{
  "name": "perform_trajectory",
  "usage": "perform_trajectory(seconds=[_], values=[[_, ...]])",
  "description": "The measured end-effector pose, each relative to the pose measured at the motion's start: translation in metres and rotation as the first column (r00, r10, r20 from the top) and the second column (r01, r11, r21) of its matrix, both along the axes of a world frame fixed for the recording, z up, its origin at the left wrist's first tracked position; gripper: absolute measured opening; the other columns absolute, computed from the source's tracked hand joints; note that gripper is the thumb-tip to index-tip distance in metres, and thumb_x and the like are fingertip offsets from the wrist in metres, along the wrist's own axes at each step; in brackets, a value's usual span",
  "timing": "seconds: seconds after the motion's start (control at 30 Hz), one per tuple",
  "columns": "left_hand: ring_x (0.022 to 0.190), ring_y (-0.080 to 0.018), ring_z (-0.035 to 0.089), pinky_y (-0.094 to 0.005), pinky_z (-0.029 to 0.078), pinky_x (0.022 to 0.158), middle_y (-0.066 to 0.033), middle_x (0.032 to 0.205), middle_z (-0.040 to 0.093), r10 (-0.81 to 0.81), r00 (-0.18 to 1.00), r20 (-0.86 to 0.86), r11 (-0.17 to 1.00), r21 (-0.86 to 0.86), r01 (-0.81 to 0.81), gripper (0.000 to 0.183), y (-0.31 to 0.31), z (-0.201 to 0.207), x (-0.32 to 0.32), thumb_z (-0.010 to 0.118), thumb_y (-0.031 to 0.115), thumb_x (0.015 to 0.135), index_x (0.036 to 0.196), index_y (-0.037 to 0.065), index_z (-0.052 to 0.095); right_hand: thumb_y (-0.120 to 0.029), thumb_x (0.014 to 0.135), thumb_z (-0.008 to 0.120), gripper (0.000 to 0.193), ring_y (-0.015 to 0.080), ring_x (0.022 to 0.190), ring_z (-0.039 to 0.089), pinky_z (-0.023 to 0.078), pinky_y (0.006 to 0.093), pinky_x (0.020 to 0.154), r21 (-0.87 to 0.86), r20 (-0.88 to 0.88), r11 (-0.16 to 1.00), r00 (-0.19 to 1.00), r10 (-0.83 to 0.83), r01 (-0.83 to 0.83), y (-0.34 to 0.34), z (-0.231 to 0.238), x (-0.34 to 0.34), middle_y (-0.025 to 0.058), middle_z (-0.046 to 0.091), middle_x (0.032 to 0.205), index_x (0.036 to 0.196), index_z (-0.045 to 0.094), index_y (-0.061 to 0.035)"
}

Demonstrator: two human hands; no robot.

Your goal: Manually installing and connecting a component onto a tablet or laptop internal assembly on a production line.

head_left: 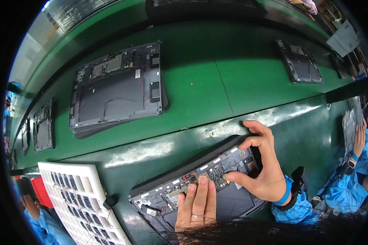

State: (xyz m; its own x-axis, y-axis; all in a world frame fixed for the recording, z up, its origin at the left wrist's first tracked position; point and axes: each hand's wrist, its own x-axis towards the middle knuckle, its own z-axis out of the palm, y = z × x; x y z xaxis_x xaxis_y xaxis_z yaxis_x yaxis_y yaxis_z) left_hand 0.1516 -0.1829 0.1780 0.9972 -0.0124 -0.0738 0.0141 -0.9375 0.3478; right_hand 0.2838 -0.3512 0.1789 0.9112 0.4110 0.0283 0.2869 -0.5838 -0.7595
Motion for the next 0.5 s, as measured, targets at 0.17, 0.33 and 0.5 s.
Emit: perform_trajectory(seconds=[0.17,0.33,0.5], values=[[0.136,-0.0316,0.063,-0.0474,0.049,0.118,-0.0125,0.151,0.064,0.17,0.985,0.034,0.942,-0.299,-0.153,0.033,0.003,-0.009,-0.001,0.065,0.014,0.103,0.135,0.005,0.072,-0.02,0.075,0.098,0.069,0.0438,0.142,0.041,0.032,0.0531,0.12,-0.009,-0.086,1.0,0.996,0.004,-0.005,-0.006,-0.009,0.001,0.0248,0.041,0.159,0.13,0.058,-0.0093],[0.141,-0.0227,0.059,-0.0526,0.044,0.12,-0.0057,0.151,0.065,-0.061,0.994,0.094,0.993,0.103,0.051,0.037,0.006,-0.036,-0.041,0.067,0.022,0.104,0.139,0.012,0.071,-0.024,0.076,0.098,0.072,0.0373,0.148,0.038,0.025,0.0506,0.126,-0.058,-0.085,0.997,0.995,0.044,-0.049,-0.004,0.008,0.005,0.0247,0.038,0.16,0.13,0.053,-0.0076],[0.132,-0.0246,0.066,-0.046,0.055,0.113,-0.0089,0.15,0.064,0.098,0.97,0.222,0.99,-0.121,-0.073,0.041,0.007,-0.014,-0.003,0.067,0.026,0.104,0.141,0.008,0.068,-0.028,0.071,0.101,0.096,0.0452,0.142,0.046,0.042,0.0515,0.117,-0.126,0.167,0.986,0.982,-0.084,0.106,0.003,0.025,-0.008,0.0244,0.038,0.159,0.15,0.051,-0.0037]])
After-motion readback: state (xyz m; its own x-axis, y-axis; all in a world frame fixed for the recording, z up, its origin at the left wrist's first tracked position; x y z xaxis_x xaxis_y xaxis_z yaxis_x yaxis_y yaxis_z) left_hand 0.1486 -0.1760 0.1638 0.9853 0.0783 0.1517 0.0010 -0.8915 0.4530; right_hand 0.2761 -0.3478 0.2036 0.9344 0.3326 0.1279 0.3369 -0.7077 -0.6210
